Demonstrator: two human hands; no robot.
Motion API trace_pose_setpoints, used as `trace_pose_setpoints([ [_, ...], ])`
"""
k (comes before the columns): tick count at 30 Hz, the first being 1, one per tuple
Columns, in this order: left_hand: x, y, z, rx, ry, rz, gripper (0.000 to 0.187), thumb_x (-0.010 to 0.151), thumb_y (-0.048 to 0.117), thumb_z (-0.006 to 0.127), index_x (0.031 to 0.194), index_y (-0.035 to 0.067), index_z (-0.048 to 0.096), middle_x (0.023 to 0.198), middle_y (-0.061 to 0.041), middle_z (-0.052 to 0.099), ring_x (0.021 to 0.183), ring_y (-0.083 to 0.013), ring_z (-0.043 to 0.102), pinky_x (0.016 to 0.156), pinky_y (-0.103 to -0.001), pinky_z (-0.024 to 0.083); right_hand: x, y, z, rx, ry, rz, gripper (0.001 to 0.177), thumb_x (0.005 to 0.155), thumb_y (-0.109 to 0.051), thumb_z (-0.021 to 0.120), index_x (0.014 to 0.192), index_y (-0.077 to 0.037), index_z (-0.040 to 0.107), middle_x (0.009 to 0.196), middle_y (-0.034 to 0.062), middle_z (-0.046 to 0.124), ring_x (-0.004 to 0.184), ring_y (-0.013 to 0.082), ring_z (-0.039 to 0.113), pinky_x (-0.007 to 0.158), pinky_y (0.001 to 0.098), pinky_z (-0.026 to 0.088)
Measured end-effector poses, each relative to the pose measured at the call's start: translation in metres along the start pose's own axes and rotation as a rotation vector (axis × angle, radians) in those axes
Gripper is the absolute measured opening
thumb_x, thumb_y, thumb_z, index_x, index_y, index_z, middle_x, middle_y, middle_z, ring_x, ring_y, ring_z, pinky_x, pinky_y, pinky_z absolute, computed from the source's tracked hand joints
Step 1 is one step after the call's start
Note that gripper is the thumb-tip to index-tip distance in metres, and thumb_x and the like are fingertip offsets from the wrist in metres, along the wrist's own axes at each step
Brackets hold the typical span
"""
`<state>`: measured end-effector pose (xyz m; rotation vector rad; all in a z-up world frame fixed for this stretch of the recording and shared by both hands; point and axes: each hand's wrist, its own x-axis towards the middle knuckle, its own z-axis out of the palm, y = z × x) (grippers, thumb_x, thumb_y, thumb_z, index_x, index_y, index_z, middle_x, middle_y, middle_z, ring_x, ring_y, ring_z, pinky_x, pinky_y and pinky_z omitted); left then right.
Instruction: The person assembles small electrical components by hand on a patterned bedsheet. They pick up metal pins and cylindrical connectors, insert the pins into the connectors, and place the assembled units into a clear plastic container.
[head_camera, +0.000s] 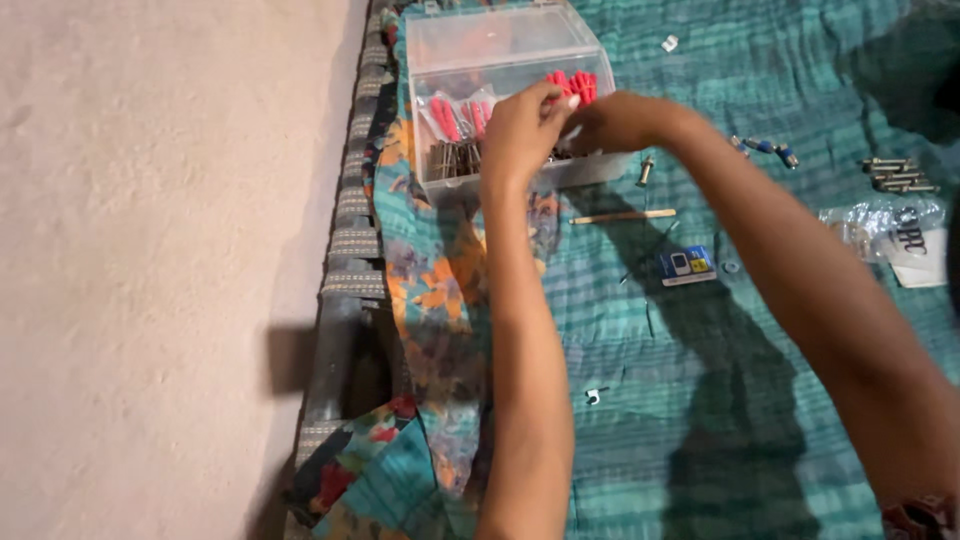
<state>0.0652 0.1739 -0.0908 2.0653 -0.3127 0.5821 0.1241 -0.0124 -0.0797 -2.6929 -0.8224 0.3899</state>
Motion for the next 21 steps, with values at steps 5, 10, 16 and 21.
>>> trace_pose_setpoints([
  [5,0.009,0.039,0.024,0.010,-0.101,0.134,0.020,0.082,0.021,0.079,0.093,0.004,0.077,0.086,-0.016,0.077,0.078,-0.0315,0.076,0.072,-0.040,0.058,-0.100,0.030,-0.054,0.467,0.437,-0.066,0.035,0.101,-0.016,0.067,0.134,-0.005,0.067,0.119,0.0130,0.074,0.110,0.0216,0.072,0.091,0.0355,0.059],
  [10,0.002,0.070,0.088,0.079,-0.164,0.221,0.015,0.074,0.012,0.080,0.085,0.003,0.076,0.086,-0.018,0.074,0.083,-0.0368,0.072,0.071,-0.045,0.056,-0.191,0.102,-0.051,0.475,0.530,0.159,0.029,0.101,-0.009,0.069,0.129,0.000,0.070,0.121,0.0125,0.074,0.107,0.0210,0.073,0.093,0.0327,0.060],
  [16,-0.030,0.067,0.195,0.420,-0.106,0.256,0.016,0.077,-0.002,0.065,0.092,0.002,0.069,0.102,-0.020,0.070,0.096,-0.0400,0.071,0.075,-0.046,0.059,-0.204,0.185,-0.008,0.568,0.652,0.196,0.029,0.095,-0.001,0.071,0.124,-0.004,0.075,0.111,0.0122,0.076,0.101,0.0212,0.073,0.080,0.0329,0.060],
  [21,-0.041,0.031,0.227,0.593,0.033,0.219,0.022,0.091,0.004,0.056,0.113,-0.001,0.059,0.113,-0.024,0.065,0.104,-0.0408,0.070,0.077,-0.044,0.060,-0.177,0.219,0.032,0.103,0.669,0.214,0.044,0.069,-0.001,0.085,0.112,-0.004,0.079,0.093,0.0155,0.077,0.085,0.0267,0.074,0.076,0.0373,0.056],
])
